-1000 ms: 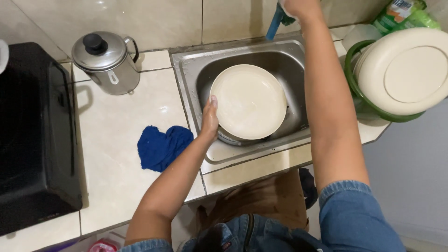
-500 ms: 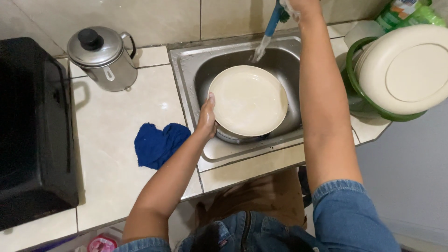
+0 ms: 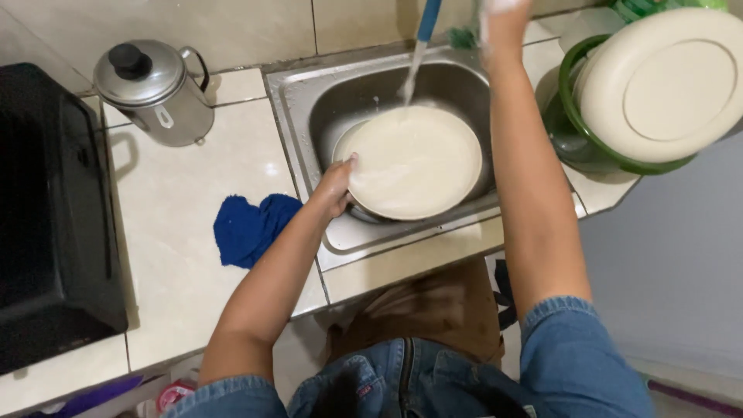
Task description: The person washes plates and a large bowl in a sink using a sponge with soapy water and rinsing them under a running faucet. The person then places the clean items into a dish rack next to the sink.
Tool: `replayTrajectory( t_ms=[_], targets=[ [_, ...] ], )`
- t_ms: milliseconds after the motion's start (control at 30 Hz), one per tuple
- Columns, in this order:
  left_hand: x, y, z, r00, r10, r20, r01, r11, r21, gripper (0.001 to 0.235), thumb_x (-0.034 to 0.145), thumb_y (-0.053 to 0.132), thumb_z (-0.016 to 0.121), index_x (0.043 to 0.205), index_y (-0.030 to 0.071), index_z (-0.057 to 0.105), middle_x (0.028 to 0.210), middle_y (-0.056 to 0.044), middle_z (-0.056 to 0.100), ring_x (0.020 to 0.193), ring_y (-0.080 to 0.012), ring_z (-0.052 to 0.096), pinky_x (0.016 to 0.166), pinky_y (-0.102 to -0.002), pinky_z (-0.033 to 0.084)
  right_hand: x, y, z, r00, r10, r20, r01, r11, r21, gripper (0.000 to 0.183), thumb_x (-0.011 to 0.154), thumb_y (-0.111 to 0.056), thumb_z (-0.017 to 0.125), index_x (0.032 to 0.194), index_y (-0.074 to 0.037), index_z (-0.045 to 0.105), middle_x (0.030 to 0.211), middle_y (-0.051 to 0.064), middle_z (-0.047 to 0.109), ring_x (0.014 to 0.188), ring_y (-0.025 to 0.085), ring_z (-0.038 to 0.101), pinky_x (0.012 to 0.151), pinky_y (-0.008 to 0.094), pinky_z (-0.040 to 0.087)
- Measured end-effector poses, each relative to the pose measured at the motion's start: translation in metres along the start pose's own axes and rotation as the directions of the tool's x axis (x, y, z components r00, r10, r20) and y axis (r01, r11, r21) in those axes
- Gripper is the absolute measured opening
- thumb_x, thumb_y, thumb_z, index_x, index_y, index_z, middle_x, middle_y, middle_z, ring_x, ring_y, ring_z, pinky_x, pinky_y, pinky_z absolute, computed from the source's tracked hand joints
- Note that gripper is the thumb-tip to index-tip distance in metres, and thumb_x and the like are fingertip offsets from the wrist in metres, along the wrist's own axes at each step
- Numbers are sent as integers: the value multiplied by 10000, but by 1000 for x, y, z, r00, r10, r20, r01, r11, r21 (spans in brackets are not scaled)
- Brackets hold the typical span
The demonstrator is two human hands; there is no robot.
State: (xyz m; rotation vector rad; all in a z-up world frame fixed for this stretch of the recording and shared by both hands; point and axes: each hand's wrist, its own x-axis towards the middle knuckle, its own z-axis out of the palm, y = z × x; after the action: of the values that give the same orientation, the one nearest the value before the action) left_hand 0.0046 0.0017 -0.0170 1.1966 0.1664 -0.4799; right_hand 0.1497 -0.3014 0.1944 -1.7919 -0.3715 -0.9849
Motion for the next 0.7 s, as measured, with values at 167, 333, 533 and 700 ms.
replayTrajectory(
  t_ms=[167,333,533,700],
  targets=[
    [-14,14,16,992,0,-128,1,1000,4,450,944,263,675,1279,-32,620,1116,-161,732,923,-241,728,697,-336,597,-85,42,-64,965,213,-153,-177,960,216,235,1054,-202,662,929,-14,726,890,38,719,816,116,607,763,310,487],
    [-12,9,25,937,230,-262,-203,971,126,402,876,107,695,1240,-49,626,1106,-182,738,982,-282,728,816,-364,587,-173,77,-87,891,397,-221,-346,908,237,221,1026,-210,697,893,-34,717,832,4,674,758,97,569,702,283,455],
    [17,49,33,601,678,-423,-317,688,653,251,844,42,660,1092,4,647,1049,-209,722,998,-363,710,899,-423,540,-203,78,-84,972,223,-77,-224,975,-1,139,963,-129,759,874,-32,714,772,35,670,711,115,571,668,301,480],
    [25,97,73,370,901,-225,-218,320,922,258,734,-21,654,982,50,641,1096,-186,636,1046,-442,570,867,-496,467,-201,67,-83,980,166,-107,-174,982,-74,194,915,-147,808,817,-29,691,726,70,658,661,149,582,653,311,488]
  ],
)
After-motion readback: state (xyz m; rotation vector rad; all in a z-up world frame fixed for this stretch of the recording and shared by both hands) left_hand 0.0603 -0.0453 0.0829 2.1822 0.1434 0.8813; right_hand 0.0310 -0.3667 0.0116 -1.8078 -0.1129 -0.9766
